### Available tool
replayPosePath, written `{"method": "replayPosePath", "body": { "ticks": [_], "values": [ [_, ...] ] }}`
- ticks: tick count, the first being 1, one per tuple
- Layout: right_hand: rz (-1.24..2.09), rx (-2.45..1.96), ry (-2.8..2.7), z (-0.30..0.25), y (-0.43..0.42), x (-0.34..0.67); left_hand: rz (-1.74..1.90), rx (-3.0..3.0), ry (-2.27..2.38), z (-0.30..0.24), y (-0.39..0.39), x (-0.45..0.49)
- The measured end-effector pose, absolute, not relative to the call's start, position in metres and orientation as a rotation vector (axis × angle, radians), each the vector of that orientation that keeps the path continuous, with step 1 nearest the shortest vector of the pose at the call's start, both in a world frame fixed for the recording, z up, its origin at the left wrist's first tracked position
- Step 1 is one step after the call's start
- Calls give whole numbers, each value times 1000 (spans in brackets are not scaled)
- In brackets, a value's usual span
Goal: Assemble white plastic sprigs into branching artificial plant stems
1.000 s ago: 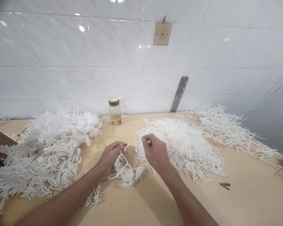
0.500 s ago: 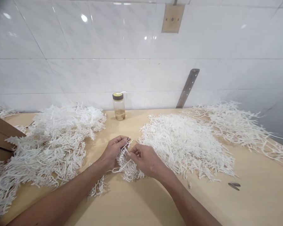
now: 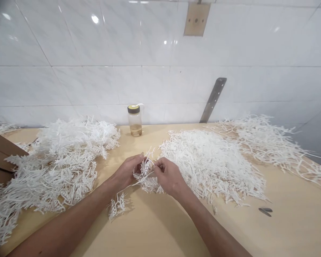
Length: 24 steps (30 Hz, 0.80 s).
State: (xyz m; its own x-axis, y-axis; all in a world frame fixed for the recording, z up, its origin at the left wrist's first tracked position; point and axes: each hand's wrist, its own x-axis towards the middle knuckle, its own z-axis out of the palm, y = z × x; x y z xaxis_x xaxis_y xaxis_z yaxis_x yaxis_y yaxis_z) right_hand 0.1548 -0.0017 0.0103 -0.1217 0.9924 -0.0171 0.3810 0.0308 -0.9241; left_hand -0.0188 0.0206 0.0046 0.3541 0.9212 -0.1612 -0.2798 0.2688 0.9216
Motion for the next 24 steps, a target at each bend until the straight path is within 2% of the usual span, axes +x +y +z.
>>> {"method": "replayPosePath", "body": {
  "ticks": [4, 13, 24],
  "values": [
    [1064, -1427, -1583, 12, -1, 156, 839, 1035, 793, 9, 21, -25],
    [1104, -1406, -1597, 16, -3, 154, 902, 977, 823, 15, 25, -30],
    [1006, -1425, -1620, 9, -1, 152, 800, 985, 695, 19, 26, -32]
  ]
}}
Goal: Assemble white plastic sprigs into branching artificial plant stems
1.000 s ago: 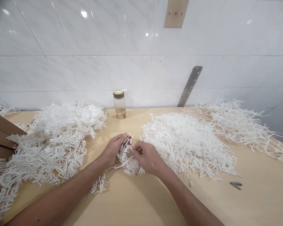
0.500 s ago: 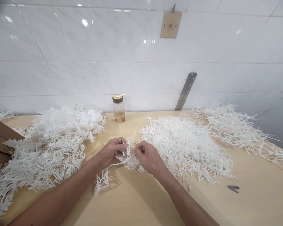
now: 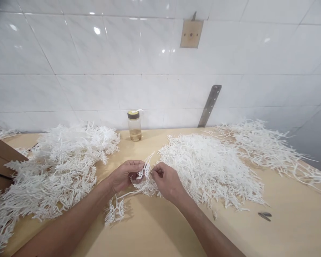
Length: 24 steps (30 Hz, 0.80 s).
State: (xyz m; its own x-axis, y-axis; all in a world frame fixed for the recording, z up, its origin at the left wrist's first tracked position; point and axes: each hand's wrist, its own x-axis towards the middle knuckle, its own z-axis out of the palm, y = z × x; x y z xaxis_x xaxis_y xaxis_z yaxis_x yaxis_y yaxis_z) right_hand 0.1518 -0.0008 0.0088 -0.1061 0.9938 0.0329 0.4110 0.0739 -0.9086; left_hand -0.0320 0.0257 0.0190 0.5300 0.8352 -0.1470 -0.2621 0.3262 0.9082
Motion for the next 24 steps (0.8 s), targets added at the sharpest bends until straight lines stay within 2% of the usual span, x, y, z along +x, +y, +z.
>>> {"method": "replayPosePath", "body": {
  "ticks": [13, 24],
  "values": [
    [980, -1433, -1654, 6, 1, 153, 845, 928, 753, 12, 30, -35],
    [936, -1462, -1653, 0, 4, 154, 708, 985, 697, 20, 24, -36]
  ]
}}
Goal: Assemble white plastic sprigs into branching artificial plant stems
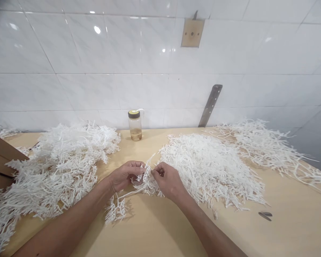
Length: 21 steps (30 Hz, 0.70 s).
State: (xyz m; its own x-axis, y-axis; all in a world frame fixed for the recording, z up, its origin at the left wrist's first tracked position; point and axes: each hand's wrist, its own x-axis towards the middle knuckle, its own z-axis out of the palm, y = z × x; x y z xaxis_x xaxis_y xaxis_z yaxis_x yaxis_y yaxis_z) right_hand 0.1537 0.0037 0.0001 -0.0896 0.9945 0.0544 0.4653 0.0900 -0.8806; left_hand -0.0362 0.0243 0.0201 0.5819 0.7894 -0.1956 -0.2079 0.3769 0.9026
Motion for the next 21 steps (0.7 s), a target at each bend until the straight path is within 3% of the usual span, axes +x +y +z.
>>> {"method": "replayPosePath", "body": {
  "ticks": [21],
  "values": [
    [708, -1376, -1609, 13, -4, 156, 821, 966, 896, 7, 32, -33]
  ]
}}
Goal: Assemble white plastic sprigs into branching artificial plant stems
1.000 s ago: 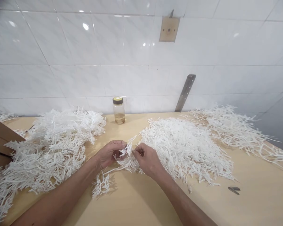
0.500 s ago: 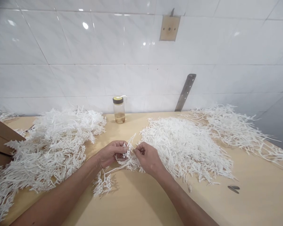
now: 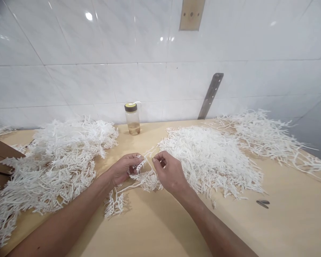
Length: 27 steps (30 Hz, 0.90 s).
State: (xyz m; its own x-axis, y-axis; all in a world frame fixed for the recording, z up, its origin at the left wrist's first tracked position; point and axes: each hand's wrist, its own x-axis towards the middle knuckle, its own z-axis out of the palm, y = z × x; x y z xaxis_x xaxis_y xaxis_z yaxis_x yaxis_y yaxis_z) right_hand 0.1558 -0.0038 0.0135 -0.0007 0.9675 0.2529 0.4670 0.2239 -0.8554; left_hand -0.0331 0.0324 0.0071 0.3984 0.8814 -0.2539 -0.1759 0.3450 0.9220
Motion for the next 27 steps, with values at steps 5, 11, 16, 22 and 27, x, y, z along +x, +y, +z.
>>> {"method": "replayPosePath", "body": {
  "ticks": [5, 11, 16, 22, 27],
  "values": [
    [882, -1340, -1498, 12, -4, 154, 823, 960, 894, 2, 34, -34],
    [1087, -1245, -1389, 10, -5, 152, 781, 989, 884, 3, 33, -34],
    [1199, -1241, -1407, 11, -6, 149, 771, 1007, 880, 3, 33, -34],
    [1245, -1312, -1426, 12, -7, 145, 756, 993, 850, 5, 31, -32],
    [1102, -1288, -1360, 11, -8, 145, 787, 965, 883, 6, 29, -28]
  ]
}}
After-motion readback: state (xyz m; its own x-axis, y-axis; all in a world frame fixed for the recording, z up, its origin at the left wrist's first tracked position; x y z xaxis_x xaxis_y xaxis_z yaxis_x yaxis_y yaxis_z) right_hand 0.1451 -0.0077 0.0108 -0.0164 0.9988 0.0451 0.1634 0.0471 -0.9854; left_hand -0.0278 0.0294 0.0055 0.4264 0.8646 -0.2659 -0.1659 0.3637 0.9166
